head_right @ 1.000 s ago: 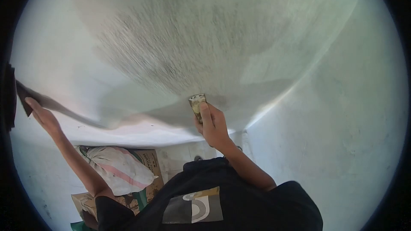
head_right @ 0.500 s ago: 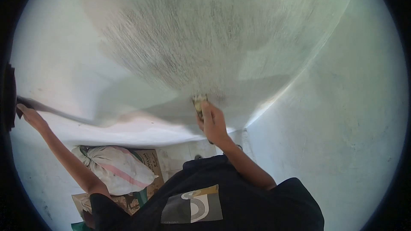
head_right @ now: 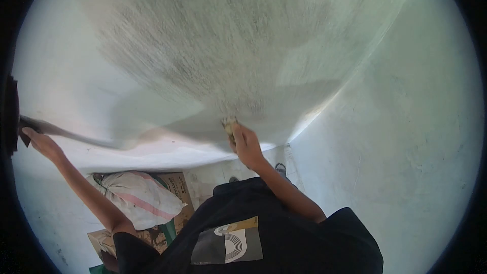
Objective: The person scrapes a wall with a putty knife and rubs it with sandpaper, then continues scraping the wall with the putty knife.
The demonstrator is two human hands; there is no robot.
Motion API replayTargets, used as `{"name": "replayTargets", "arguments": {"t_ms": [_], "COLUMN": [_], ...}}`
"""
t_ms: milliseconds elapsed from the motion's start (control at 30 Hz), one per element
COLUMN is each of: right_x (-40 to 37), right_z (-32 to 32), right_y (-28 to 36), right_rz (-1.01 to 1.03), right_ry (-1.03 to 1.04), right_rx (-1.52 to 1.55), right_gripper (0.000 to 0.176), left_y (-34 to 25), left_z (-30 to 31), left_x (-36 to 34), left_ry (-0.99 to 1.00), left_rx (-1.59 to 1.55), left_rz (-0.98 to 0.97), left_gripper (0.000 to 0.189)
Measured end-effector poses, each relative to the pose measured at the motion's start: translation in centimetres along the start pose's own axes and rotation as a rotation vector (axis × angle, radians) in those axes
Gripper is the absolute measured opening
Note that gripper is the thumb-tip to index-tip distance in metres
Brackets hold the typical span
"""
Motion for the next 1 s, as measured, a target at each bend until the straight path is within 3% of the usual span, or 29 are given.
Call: {"name": "replayTargets", "arguments": {"t_ms": [100, 200, 267, 300, 367, 467, 533, 600, 700, 800, 900, 933, 967, 1000], "right_x": [0.4, 0.3, 0.3, 0.9, 0.7, 0.6, 0.7, 0.9, 0.7, 0.4, 0.9, 0.3, 0.5, 1.0], "right_z": [-0.3, -0.2, 1.1, 0.8, 0.4, 0.9, 0.6, 0.8, 2.1, 1.0, 2.2, 1.6, 1.5, 1.6], "right_y": [-0.1, 1.0, -3.4, -1.9, 2.3, -1.4, -0.8, 1.4, -4.0, 0.7, -4.4, -3.3, -2.5, -1.3], "right_rz": [-0.085, 0.056, -0.046, -0.044, 0.070, 0.009, -0.067, 0.020, -0.060, -0.010, -0.051, -0.112, -0.113, -0.041], "right_ry": [0.013, 0.025, -0.036, -0.034, -0.052, -0.018, -0.031, 0.007, -0.040, -0.010, -0.037, -0.021, -0.024, -0.028], "right_rx": [-0.004, -0.020, -0.068, -0.071, -0.086, -0.040, -0.026, -0.035, -0.029, -0.063, -0.070, 0.009, 0.010, -0.029], "right_gripper": [0.048, 0.047, 0.047, 0.047, 0.046, 0.046, 0.046, 0.044, 0.043, 0.042, 0.046, 0.045, 0.045, 0.045], "left_y": [2.1, 4.0, 0.9, -2.6, -1.0, 3.7, 3.1, 1.9, 1.1, 4.1, 6.4, 5.6, 2.7, 0.5], "left_z": [1.2, 1.5, -0.1, -1.1, -0.7, 0.8, 1.2, 1.0, 0.5, 1.8, 1.5, 0.8, -0.3, -0.5], "left_x": [3.4, 3.7, -0.1, -2.3, -1.1, 4.0, 4.0, 3.1, 2.3, 4.5, 4.8, 3.8, 1.1, -0.8], "left_ry": [-0.042, -0.043, 0.058, 0.071, 0.055, -0.029, -0.038, -0.016, -0.022, -0.027, -0.048, -0.014, 0.009, 0.023], "left_rx": [0.025, 0.019, 0.104, 0.014, -0.010, -0.002, 0.008, 0.017, -0.043, 0.106, 0.106, 0.131, -0.003, -0.019], "left_rz": [0.112, 0.135, -0.014, -0.117, 0.004, 0.105, 0.063, 0.021, 0.049, -0.023, 0.099, 0.126, -0.154, -0.166], "left_gripper": [0.079, 0.079, 0.077, 0.074, 0.071, 0.069, 0.070, 0.071, 0.072, 0.073, 0.072, 0.072, 0.071, 0.071]}}
Point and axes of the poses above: each hand's wrist, its own x-axis towards the middle knuckle, its own z-axis out of the back of the hand, y = z × x, the point moved 8 cm from there along x, towards the middle knuckle
